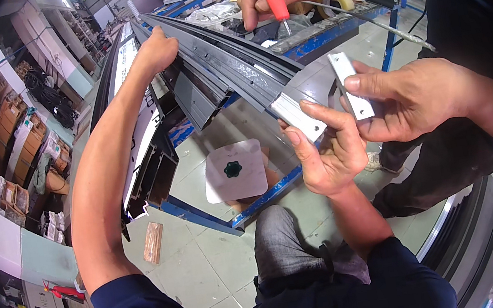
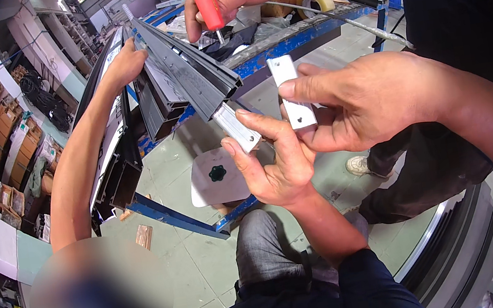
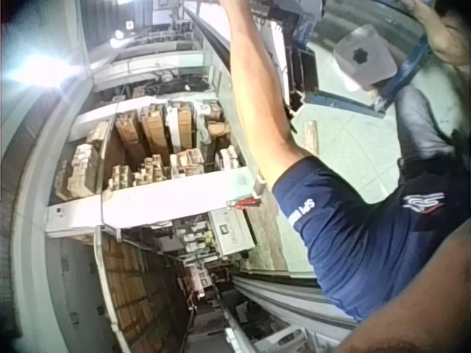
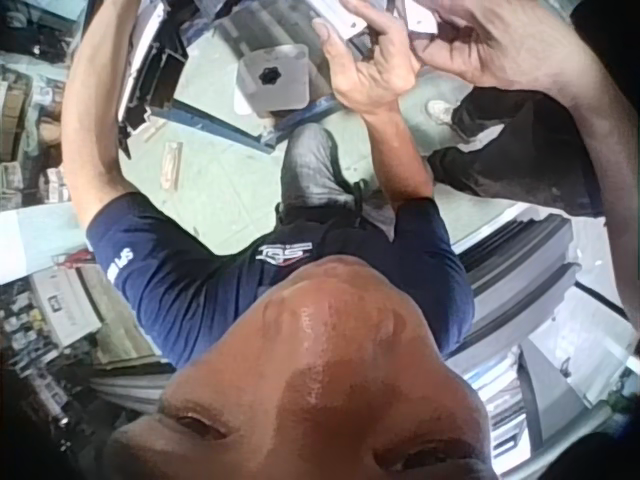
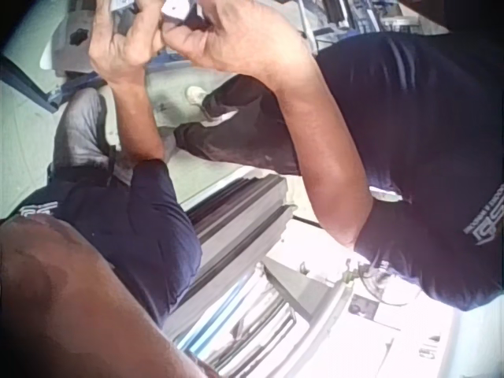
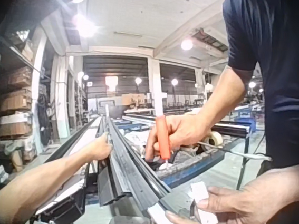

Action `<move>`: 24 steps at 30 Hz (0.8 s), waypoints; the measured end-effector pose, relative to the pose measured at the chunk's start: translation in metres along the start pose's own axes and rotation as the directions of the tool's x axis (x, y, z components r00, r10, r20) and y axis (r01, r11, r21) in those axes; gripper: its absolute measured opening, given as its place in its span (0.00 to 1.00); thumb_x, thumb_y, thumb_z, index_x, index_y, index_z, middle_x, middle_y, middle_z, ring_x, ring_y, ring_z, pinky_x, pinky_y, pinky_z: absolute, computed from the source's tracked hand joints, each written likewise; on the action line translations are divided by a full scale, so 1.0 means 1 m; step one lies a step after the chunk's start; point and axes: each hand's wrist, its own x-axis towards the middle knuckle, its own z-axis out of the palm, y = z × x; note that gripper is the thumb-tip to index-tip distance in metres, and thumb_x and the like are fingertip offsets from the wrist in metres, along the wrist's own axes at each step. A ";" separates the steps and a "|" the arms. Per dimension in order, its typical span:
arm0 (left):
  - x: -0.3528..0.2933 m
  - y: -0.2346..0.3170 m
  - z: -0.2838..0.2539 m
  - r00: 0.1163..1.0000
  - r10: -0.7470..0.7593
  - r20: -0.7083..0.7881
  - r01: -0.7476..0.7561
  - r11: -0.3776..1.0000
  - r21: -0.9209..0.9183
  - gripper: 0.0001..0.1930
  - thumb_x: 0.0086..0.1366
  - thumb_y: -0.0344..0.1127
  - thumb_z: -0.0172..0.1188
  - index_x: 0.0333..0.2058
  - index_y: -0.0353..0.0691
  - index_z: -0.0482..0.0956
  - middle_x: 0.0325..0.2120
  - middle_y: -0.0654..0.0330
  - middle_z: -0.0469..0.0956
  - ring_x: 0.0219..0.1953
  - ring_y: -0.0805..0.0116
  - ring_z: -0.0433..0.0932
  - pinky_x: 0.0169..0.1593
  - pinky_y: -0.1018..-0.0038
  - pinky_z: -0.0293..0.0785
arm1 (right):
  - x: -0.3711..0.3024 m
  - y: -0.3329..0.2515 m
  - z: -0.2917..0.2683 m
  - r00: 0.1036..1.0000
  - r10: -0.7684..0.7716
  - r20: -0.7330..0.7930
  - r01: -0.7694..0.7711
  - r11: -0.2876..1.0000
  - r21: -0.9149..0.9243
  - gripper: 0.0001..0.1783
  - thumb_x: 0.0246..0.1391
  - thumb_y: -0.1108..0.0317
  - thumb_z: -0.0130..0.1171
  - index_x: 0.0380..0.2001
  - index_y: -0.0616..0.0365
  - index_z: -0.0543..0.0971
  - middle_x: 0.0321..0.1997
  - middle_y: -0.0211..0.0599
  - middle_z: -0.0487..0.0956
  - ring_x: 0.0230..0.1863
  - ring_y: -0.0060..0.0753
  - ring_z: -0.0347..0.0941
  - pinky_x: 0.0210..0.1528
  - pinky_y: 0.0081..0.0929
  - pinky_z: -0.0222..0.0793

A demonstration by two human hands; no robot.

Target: Assembling and inspecting aluminum or metal extrusion frames in a workshop setting.

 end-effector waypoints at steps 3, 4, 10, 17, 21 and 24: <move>0.001 -0.002 0.001 0.999 0.034 -0.008 -0.034 0.999 0.007 0.38 0.64 0.39 0.49 0.68 0.23 0.55 0.58 0.26 0.70 0.65 0.38 0.69 0.69 0.61 0.62 | 0.001 -0.008 -0.011 0.999 0.023 0.046 -0.021 0.999 -0.037 0.20 0.50 0.77 0.73 0.46 0.72 0.79 0.43 0.50 0.84 0.43 0.37 0.82 0.45 0.29 0.78; 0.002 0.003 0.001 0.999 0.036 0.004 -0.036 0.999 -0.008 0.37 0.64 0.39 0.49 0.68 0.22 0.56 0.58 0.26 0.71 0.65 0.37 0.69 0.69 0.61 0.63 | -0.001 -0.011 -0.019 0.994 0.060 0.087 -0.055 0.997 -0.053 0.19 0.51 0.76 0.72 0.46 0.71 0.79 0.43 0.48 0.83 0.42 0.37 0.81 0.45 0.29 0.78; -0.002 -0.004 0.000 0.998 0.048 -0.029 -0.048 0.999 -0.005 0.35 0.64 0.38 0.48 0.66 0.23 0.58 0.57 0.26 0.71 0.64 0.37 0.69 0.68 0.60 0.63 | -0.062 -0.036 -0.063 0.407 0.415 0.814 -0.904 0.307 0.296 0.22 0.66 0.58 0.57 0.46 0.73 0.77 0.36 0.41 0.81 0.34 0.26 0.77 0.37 0.23 0.71; -0.001 -0.006 0.004 0.994 0.098 -0.047 -0.099 0.995 -0.011 0.34 0.65 0.39 0.48 0.66 0.22 0.58 0.58 0.26 0.71 0.64 0.37 0.69 0.68 0.59 0.63 | -0.133 -0.068 -0.046 -0.143 0.044 0.989 -0.990 -0.029 -0.142 0.20 0.71 0.58 0.50 0.50 0.66 0.78 0.33 0.32 0.78 0.37 0.22 0.75 0.42 0.23 0.69; -0.006 0.002 0.001 0.997 0.072 0.001 -0.072 0.997 -0.037 0.34 0.65 0.38 0.48 0.65 0.21 0.58 0.57 0.26 0.71 0.64 0.37 0.70 0.68 0.60 0.63 | -0.142 -0.088 -0.043 -0.055 0.220 0.974 -0.990 0.118 -0.083 0.19 0.74 0.63 0.46 0.54 0.65 0.78 0.39 0.34 0.80 0.45 0.24 0.74 0.53 0.25 0.67; -0.003 0.001 0.000 0.997 0.075 -0.005 -0.075 0.997 -0.031 0.33 0.65 0.38 0.48 0.64 0.21 0.60 0.56 0.26 0.72 0.63 0.36 0.70 0.67 0.59 0.64 | -0.161 -0.069 -0.054 -0.149 0.006 0.989 -0.970 0.195 -0.147 0.20 0.74 0.62 0.46 0.58 0.65 0.75 0.49 0.38 0.80 0.49 0.27 0.74 0.56 0.26 0.66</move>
